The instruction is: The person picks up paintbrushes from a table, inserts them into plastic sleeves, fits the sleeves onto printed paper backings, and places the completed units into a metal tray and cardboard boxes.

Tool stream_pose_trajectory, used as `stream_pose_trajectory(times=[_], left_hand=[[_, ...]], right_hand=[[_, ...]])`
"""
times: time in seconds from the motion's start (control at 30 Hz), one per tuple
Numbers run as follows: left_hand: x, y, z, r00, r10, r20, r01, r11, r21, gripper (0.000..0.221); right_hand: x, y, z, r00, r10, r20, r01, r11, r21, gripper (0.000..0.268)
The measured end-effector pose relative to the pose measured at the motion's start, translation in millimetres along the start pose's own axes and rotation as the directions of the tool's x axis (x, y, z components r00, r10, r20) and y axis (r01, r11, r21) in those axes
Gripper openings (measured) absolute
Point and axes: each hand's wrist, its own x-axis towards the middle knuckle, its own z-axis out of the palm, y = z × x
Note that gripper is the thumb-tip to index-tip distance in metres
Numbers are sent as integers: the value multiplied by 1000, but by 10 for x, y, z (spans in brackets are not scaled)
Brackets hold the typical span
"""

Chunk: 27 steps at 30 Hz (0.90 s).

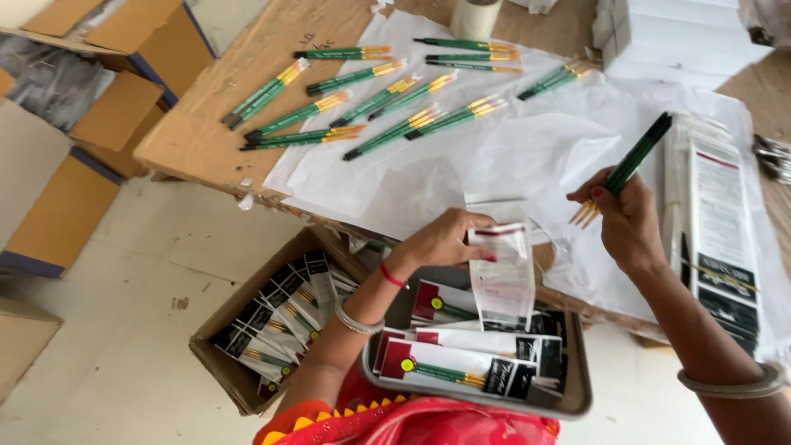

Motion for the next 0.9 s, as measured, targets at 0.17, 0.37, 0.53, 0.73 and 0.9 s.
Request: stream_pose_trajectory(times=[0.17,0.37,0.53,0.73,0.9], left_hand=[[3,410,188,998,55,-13,-54,997,50,45],[-102,1062,426,997,81,8,-81,974,212,39],[-188,1351,454,998,62,-20,-57,977,206,32],[-227,1360,569,995,78,-61,-60,963,261,16],[-296,1486,480,984,140,-113,-105,958,268,16]], right_hand=[[-458,-1093,-12,997,-80,22,55,834,549,17],[-766,-1302,146,997,-78,27,63,930,363,16],[-849,-1603,12,994,-92,56,64,922,382,37],[-1042,-1602,83,975,-207,-82,220,951,215,41],[-1351,-1642,353,958,-276,72,285,934,-213,31]])
